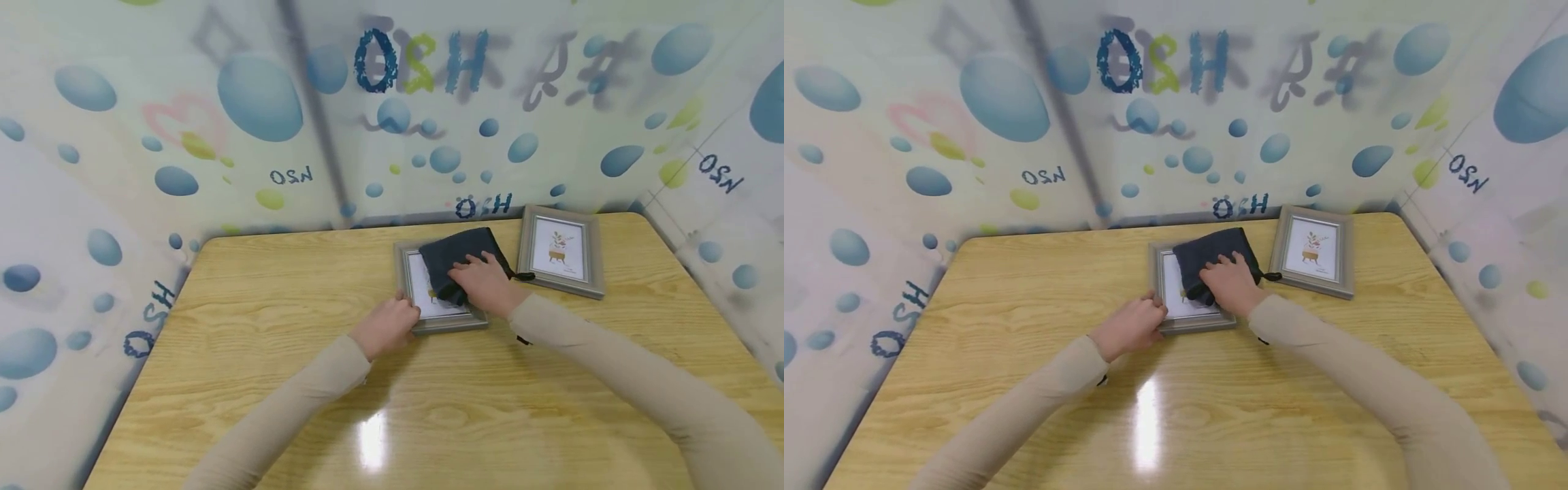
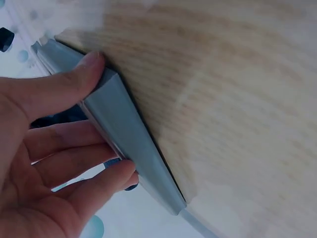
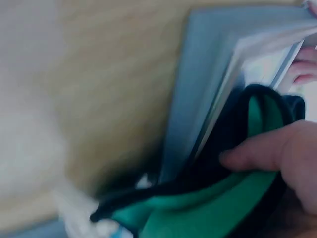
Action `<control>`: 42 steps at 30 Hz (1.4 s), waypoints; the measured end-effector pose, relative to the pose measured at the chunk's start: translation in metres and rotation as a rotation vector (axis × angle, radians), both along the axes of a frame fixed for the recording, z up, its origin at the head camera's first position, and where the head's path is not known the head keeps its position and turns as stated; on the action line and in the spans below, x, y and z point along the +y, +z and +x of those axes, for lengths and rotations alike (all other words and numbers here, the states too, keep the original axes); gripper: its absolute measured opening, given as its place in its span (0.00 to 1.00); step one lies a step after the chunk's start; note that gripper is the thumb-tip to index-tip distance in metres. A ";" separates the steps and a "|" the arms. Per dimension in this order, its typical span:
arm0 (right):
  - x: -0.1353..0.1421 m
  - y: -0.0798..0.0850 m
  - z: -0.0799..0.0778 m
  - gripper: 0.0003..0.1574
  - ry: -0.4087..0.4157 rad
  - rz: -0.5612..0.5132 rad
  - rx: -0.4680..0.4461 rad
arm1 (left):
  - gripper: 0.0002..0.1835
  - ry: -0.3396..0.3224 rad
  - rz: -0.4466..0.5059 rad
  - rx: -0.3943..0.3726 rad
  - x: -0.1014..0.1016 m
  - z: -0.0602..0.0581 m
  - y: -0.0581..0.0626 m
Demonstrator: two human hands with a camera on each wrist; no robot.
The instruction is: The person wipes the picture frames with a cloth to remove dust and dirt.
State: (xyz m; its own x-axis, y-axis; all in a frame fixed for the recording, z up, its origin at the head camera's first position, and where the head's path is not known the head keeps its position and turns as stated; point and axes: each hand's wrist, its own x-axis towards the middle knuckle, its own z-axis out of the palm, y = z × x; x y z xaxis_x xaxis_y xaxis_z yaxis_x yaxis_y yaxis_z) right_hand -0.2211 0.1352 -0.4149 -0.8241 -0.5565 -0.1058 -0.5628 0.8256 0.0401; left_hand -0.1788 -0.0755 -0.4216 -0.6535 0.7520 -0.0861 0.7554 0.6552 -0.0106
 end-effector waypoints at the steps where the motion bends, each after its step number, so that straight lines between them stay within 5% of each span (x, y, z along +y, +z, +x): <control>1: -0.002 0.000 0.001 0.24 -0.005 -0.023 -0.008 | 0.11 -0.006 -0.003 0.013 0.000 0.001 -0.001; 8: -0.025 0.000 0.001 0.25 -0.046 -0.352 -0.151 | 0.08 -0.046 0.008 0.136 -0.002 0.006 -0.006; 15: -0.033 -0.007 -0.004 0.32 0.136 -0.553 -0.314 | 0.05 -0.057 -0.034 0.125 -0.002 0.008 -0.004; 20: -0.018 -0.006 -0.001 0.34 0.173 -0.424 -0.291 | 0.05 -0.052 0.004 0.118 -0.001 0.007 -0.007; 26: -0.007 -0.001 0.012 0.27 0.084 -0.103 -0.049 | 0.10 -0.032 0.090 0.106 -0.002 0.006 -0.007; 32: -0.013 -0.002 0.025 0.18 0.018 -0.114 0.089 | 0.11 -0.011 0.092 0.088 -0.004 0.006 -0.004; 37: -0.025 0.001 0.019 0.21 0.011 -0.343 -0.108 | 0.12 -0.027 0.080 0.096 -0.006 0.003 -0.006; 42: -0.031 0.001 0.011 0.29 0.067 -0.578 -0.324 | 0.11 -0.005 0.117 0.023 -0.009 0.002 -0.009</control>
State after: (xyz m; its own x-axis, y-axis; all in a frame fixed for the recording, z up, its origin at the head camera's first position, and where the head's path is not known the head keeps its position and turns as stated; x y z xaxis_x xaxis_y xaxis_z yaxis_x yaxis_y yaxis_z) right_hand -0.2104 0.1046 -0.4141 -0.7627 -0.6466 -0.0111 -0.5226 0.6263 -0.5786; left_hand -0.1766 -0.0849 -0.4308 -0.6503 0.7595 0.0171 0.7593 0.6490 0.0484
